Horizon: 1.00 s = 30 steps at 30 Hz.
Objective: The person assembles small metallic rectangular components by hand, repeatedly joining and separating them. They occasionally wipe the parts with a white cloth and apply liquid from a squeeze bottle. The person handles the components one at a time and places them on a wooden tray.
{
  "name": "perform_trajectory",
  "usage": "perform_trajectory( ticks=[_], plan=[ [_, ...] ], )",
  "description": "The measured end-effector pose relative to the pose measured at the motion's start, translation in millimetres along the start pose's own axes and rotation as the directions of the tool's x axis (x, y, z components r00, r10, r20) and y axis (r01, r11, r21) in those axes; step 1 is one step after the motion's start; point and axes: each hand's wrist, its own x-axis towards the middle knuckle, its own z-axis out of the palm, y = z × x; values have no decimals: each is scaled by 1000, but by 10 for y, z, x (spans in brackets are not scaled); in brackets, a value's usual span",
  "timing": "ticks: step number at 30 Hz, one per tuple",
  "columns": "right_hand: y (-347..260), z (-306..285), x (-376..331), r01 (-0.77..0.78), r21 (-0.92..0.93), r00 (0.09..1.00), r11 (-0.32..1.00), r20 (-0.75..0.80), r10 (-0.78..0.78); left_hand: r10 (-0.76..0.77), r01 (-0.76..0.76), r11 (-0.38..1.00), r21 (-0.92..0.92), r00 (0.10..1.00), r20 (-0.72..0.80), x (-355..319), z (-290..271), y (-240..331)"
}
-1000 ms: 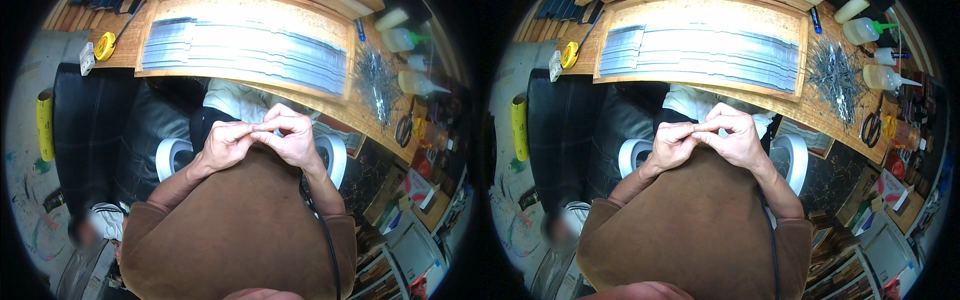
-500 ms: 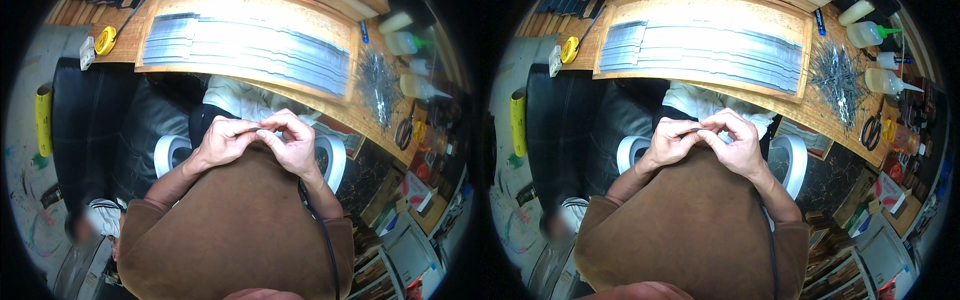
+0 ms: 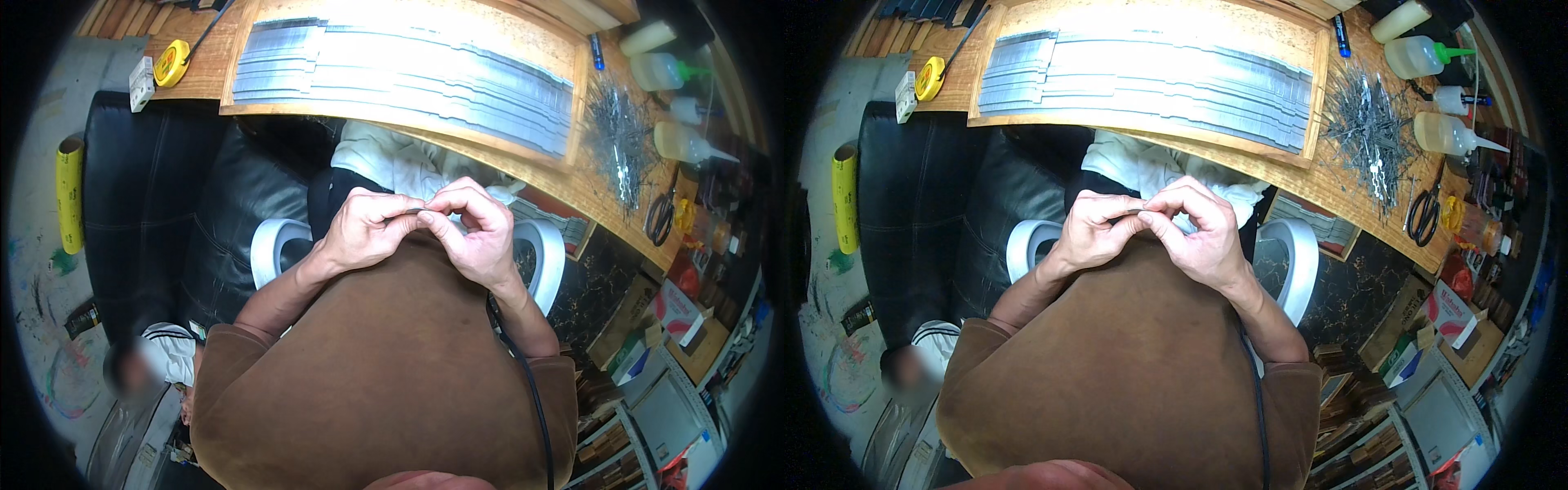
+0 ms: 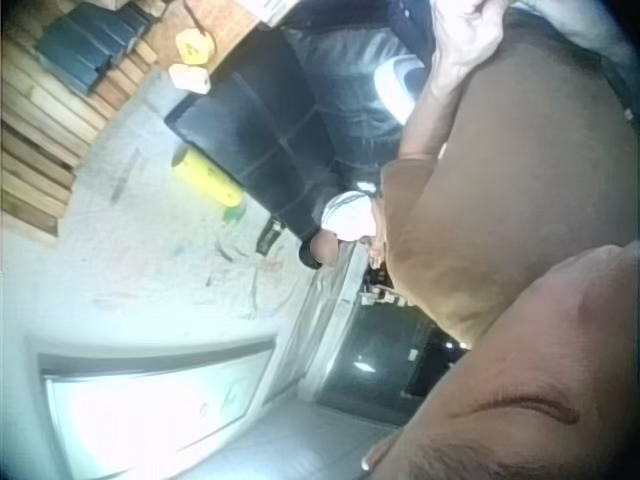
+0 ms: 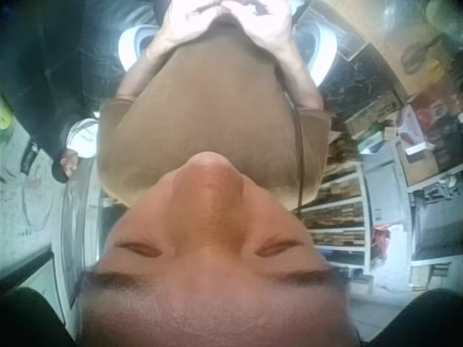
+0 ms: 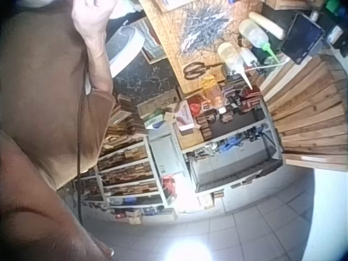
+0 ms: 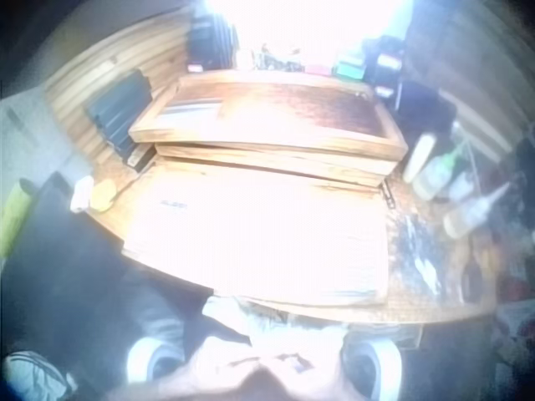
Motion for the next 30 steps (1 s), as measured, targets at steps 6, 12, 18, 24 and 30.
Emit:
perform_trajectory(
  ticks=[6,12,18,24,30],
  plan=[
    [-20,-9,6,-13,-16,1000,1000,8,13,-2,2,1000,-5,1000,-5,-11,11,-19],
    [0,-13,-7,-8,-6,1000,1000,10,8,1,-1,1000,-2,1000,-4,-11,11,-24],
    [72,-27,-28,22,16,999,1000,31,-22,1,-1,1000,-1,1000,-7,-15,15,-30],
    [54,-29,-25,10,0,999,1000,34,-10,1,-2,1000,-9,1000,-15,-24,24,-49],
    [-10,-3,-18,-23,42,1000,999,-20,24,1,-2,1000,-21,1000,-22,-18,27,-18]
  ],
)
